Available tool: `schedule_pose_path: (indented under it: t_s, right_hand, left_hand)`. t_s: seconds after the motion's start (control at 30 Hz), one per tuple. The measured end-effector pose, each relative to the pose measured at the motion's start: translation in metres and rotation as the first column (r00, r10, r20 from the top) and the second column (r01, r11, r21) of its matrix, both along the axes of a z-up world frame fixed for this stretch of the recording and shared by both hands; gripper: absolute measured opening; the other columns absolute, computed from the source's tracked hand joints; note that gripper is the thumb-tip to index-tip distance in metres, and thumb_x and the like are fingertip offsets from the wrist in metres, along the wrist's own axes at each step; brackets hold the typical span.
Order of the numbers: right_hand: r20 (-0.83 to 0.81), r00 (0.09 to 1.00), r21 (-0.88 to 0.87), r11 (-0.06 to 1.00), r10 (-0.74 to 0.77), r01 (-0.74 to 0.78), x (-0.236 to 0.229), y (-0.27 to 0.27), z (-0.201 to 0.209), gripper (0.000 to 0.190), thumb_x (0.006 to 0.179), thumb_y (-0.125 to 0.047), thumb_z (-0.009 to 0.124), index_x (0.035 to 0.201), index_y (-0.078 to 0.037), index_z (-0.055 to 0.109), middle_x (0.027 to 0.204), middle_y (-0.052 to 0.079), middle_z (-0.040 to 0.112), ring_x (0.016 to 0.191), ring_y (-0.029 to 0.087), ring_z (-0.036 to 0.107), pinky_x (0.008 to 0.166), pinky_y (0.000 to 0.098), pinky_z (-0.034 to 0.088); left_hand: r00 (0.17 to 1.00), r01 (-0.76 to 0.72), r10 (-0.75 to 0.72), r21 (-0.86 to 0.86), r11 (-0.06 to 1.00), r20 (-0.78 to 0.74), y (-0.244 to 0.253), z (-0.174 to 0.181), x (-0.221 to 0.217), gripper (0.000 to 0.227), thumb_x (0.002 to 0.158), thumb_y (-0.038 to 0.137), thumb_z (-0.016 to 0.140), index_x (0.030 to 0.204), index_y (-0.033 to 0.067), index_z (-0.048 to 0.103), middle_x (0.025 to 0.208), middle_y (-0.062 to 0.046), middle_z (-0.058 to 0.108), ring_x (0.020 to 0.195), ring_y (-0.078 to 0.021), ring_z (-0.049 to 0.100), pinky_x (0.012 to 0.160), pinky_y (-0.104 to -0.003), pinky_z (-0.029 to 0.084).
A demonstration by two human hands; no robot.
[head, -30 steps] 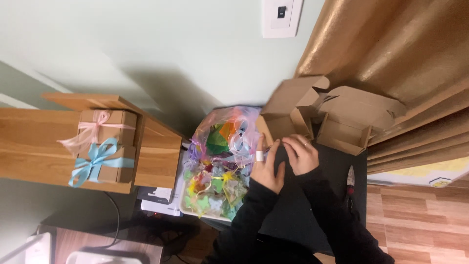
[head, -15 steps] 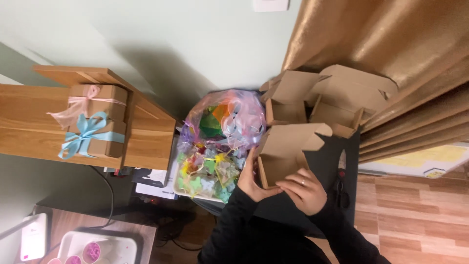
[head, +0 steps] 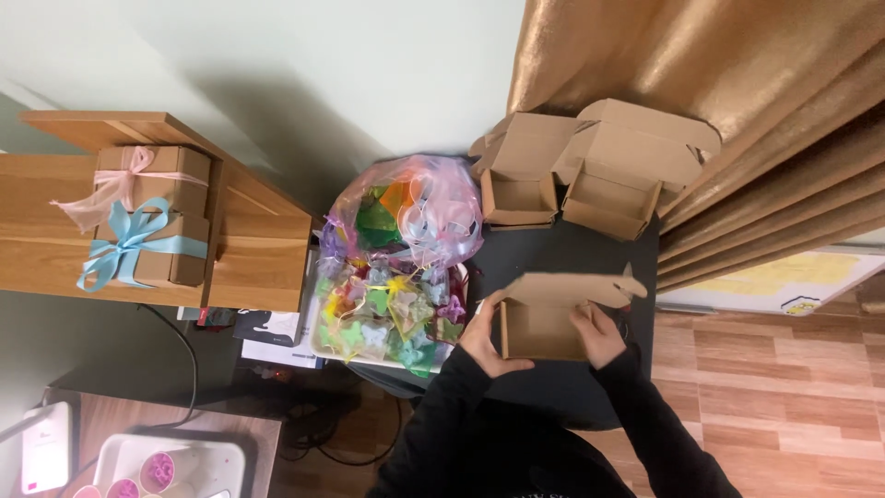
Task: The recorder is packaging gift boxes by adding items, closing the boxes, and tying them with ribbons.
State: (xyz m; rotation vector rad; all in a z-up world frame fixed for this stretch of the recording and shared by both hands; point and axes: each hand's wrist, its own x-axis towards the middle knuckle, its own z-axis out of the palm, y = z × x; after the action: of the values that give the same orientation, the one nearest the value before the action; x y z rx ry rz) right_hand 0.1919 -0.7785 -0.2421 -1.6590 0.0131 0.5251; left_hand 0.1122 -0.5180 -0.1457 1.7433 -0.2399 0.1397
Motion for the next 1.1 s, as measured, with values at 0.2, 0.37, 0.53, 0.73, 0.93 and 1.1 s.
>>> schedule_pose_path:
  t_s: [0.2, 0.37, 0.53, 0.73, 0.93, 1.1]
  right_hand:
    - [0.153, 0.984, -0.506, 0.863, 0.096, -0.005, 0.018, -0.005, -0.079, 0.044, 0.098, -0.028, 0.05, 0.128, 0.0, 0.064, 0.122, 0.026, 0.07, 0.119, 0.04, 0.065, 0.101, 0.0428, 0.05]
    - [0.112, 0.975, -0.719, 0.693, 0.189, -0.052, 0.041, 0.015, -0.126, 0.043, 0.101, -0.033, 0.047, 0.127, -0.002, 0.062, 0.123, 0.029, 0.067, 0.115, 0.047, 0.063, 0.098, 0.0499, 0.05]
    - [-0.023, 0.999, -0.655, 0.756, -0.037, 0.013, 0.039, 0.053, -0.076, 0.054, 0.104, -0.035, 0.046, 0.143, 0.001, 0.034, 0.115, 0.04, 0.065, 0.105, 0.053, 0.065, 0.094, 0.0527, 0.051]
    - [0.196, 0.974, -0.674, 0.737, 0.112, 0.05, 0.035, 0.063, -0.07, 0.046, 0.099, -0.026, 0.057, 0.134, 0.002, 0.046, 0.126, 0.031, 0.057, 0.113, 0.044, 0.062, 0.096, 0.0506, 0.051]
    - [0.383, 0.911, -0.634, 0.761, 0.152, 0.139, 0.016, 0.064, -0.064, 0.06, 0.089, -0.029, 0.073, 0.132, 0.004, 0.048, 0.126, 0.029, 0.055, 0.113, 0.043, 0.058, 0.095, 0.0491, 0.048]
    - [0.438, 0.899, -0.615, 0.735, 0.014, 0.288, -0.026, 0.103, 0.026, 0.048, 0.088, -0.022, 0.071, 0.129, -0.002, 0.054, 0.124, 0.022, 0.058, 0.109, 0.035, 0.062, 0.091, 0.044, 0.054]
  left_hand:
    - [0.994, 0.005, 0.015, 0.181, 0.983, -0.111, -0.006, -0.051, 0.011, 0.123, 0.054, 0.021, 0.1, 0.154, 0.0028, 0.031, 0.138, -0.022, 0.059, 0.131, -0.0382, 0.059, 0.111, -0.044, 0.048]
    - [0.972, -0.023, 0.079, 0.247, 0.969, -0.22, -0.004, -0.105, 0.022, 0.13, 0.051, 0.021, 0.101, 0.154, 0.0026, 0.024, 0.139, -0.024, 0.054, 0.129, -0.0399, 0.058, 0.107, -0.043, 0.049]
    - [0.905, -0.136, 0.274, 0.388, 0.911, -0.326, -0.004, -0.162, 0.032, 0.132, 0.057, 0.018, 0.1, 0.156, 0.0036, 0.015, 0.141, -0.029, 0.052, 0.126, -0.0447, 0.055, 0.106, -0.044, 0.047]
    - [0.92, -0.252, 0.343, 0.386, 0.887, -0.189, 0.003, -0.146, 0.029, 0.109, 0.071, 0.003, 0.083, 0.16, 0.006, 0.02, 0.152, -0.029, 0.047, 0.124, -0.0469, 0.057, 0.099, -0.045, 0.049]
    - [0.92, -0.328, 0.388, 0.45, 0.83, -0.045, 0.012, -0.145, 0.018, 0.1, 0.071, -0.003, 0.079, 0.157, 0.0041, 0.03, 0.155, -0.031, 0.041, 0.128, -0.0483, 0.053, 0.104, -0.047, 0.048]
    - [0.888, -0.349, 0.439, 0.421, 0.837, -0.138, 0.06, -0.074, 0.004, 0.076, 0.074, 0.007, 0.081, 0.144, 0.0087, 0.051, 0.123, -0.023, 0.066, 0.109, -0.0408, 0.067, 0.094, -0.047, 0.053]
